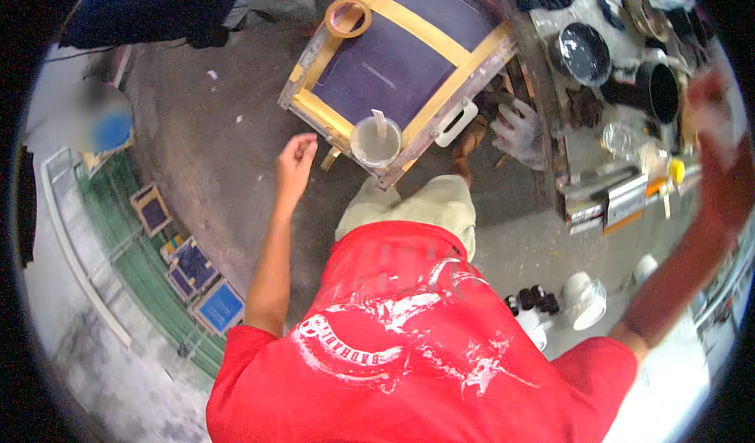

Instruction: The person applies masking tape to the edges of a screen printing frame to seal the mesh. They then pick up a container of white paste and use a cloth to wipe the rim of the container.

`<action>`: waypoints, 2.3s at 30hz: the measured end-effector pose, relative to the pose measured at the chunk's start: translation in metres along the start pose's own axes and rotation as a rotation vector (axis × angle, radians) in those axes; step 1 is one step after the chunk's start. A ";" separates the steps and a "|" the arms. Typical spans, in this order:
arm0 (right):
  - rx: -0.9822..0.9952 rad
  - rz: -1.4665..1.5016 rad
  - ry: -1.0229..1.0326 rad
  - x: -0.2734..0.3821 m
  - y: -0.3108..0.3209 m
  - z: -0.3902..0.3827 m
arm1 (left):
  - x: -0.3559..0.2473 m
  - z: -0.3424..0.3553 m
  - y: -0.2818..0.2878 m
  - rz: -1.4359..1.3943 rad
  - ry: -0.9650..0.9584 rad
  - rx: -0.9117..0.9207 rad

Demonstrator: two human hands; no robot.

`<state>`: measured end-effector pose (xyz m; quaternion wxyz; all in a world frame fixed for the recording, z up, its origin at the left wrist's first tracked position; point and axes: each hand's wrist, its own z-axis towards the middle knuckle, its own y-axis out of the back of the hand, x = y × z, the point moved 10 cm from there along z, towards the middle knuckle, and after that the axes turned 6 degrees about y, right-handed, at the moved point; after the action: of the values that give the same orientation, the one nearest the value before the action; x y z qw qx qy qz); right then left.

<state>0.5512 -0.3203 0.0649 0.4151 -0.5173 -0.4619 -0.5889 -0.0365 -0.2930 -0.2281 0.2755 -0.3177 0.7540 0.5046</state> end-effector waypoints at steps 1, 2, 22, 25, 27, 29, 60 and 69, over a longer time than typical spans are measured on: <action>-0.097 0.046 -0.083 -0.031 -0.025 -0.038 | -0.012 0.015 -0.006 0.007 -0.107 0.027; -0.213 0.101 -0.163 -0.062 -0.048 -0.079 | -0.041 0.026 -0.013 0.053 -0.148 0.102; -0.965 1.519 -0.646 -0.315 -0.405 -0.387 | -0.068 0.023 -0.137 1.302 -0.779 0.660; -0.923 1.546 -0.648 -0.309 -0.419 -0.396 | -0.072 0.010 -0.135 1.428 -0.814 0.676; -0.902 1.542 -0.645 -0.310 -0.422 -0.402 | -0.095 -0.001 -0.131 1.410 -0.853 0.592; -0.859 1.546 -0.632 -0.313 -0.428 -0.404 | -0.102 -0.006 -0.124 1.384 -0.843 0.544; -0.724 1.382 -0.796 -0.339 -0.424 -0.453 | 0.072 -0.123 -0.168 -0.787 0.807 0.788; -0.701 1.445 -0.777 -0.345 -0.436 -0.453 | 0.068 -0.156 -0.144 -0.714 0.744 0.836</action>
<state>0.0692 -0.6576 -0.3452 0.3170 -0.9426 0.0755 -0.0737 0.0136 -0.4945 -0.3096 0.2470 -0.5675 0.7795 -0.0962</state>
